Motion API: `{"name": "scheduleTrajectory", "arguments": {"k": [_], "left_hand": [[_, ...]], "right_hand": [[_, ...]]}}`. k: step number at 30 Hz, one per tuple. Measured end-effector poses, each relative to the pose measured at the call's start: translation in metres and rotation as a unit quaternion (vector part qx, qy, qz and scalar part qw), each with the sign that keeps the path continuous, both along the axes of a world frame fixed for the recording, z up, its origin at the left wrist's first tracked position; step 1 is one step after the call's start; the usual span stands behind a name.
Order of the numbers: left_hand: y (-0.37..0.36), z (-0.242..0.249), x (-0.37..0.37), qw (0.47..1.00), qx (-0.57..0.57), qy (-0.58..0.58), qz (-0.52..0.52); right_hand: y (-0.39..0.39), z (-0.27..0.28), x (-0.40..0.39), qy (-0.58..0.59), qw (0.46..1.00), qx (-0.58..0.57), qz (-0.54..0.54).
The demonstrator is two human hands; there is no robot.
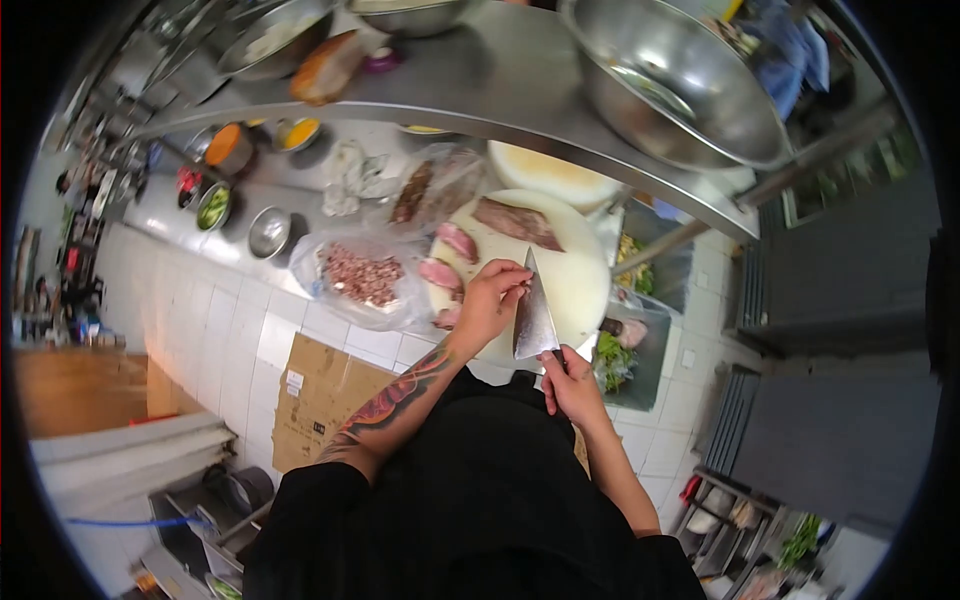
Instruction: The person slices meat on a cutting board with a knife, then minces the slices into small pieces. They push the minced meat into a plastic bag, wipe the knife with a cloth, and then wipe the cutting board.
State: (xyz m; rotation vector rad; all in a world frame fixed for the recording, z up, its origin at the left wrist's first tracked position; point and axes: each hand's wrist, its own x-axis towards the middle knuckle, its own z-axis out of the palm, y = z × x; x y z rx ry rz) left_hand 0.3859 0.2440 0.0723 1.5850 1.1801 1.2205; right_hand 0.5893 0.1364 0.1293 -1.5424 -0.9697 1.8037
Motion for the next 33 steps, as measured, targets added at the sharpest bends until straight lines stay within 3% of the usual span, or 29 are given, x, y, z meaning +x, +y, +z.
{"name": "scheduleTrajectory", "arguments": {"k": [3, 5, 7, 10, 12, 13, 16, 18, 20, 22, 24, 26, 29, 31, 33], "left_hand": [[-0.002, 0.019, -0.058, 0.981, 0.113, 0.12, 0.106], [-0.009, 0.033, -0.101, 0.979, 0.067, 0.099, 0.165], [-0.015, 0.036, -0.14, 0.942, 0.142, 0.155, 0.26], [-0.009, -0.032, -0.198, 0.922, 0.163, 0.102, 0.336], [-0.009, -0.062, -0.224, 0.925, 0.081, 0.082, 0.361], [-0.009, -0.069, -0.236, 0.92, 0.093, 0.16, 0.344], [-0.009, -0.082, -0.261, 0.913, 0.043, 0.233, 0.331], [-0.009, -0.064, -0.264, 0.916, -0.005, 0.233, 0.325], [-0.008, -0.044, -0.262, 0.914, 0.087, 0.264, 0.297], [-0.008, -0.021, -0.241, 0.911, 0.11, 0.295, 0.265], [-0.016, -0.007, -0.204, 0.948, 0.136, 0.274, 0.084], [-0.036, 0.017, -0.15, 0.95, 0.069, 0.29, -0.091], [-0.049, 0.028, -0.105, 0.936, 0.089, 0.311, -0.136], [-0.049, 0.017, -0.089, 0.898, 0.097, 0.415, -0.114], [-0.05, 0.012, -0.085, 0.888, 0.093, 0.434, -0.119]], "right_hand": [[0.031, 0.026, -0.043, -0.007, 0.995, 0.043, 0.091], [0.053, 0.02, -0.083, -0.029, 0.985, 0.071, 0.154], [0.074, 0.021, -0.131, -0.023, 0.971, 0.091, 0.218], [0.097, 0.012, -0.184, -0.07, 0.947, 0.113, 0.292], [0.097, 0.019, -0.187, -0.086, 0.949, 0.117, 0.281], [0.097, 0.021, -0.182, -0.102, 0.951, 0.119, 0.267], [0.082, 0.019, -0.123, -0.076, 0.966, 0.168, 0.182], [0.069, 0.021, -0.068, -0.106, 0.965, 0.197, 0.137], [0.048, 0.037, -0.026, -0.155, 0.974, 0.145, 0.078], [0.031, 0.026, 0.012, -0.191, 0.966, 0.152, 0.08], [0.016, 0.029, 0.03, -0.298, 0.938, 0.124, 0.125], [0.005, 0.008, 0.041, -0.314, 0.929, 0.143, 0.132], [0.002, 0.008, 0.036, -0.308, 0.93, 0.166, 0.117], [0.002, 0.01, 0.038, -0.313, 0.929, 0.162, 0.114], [0.0, 0.003, 0.045, -0.309, 0.932, 0.159, 0.103]]}}
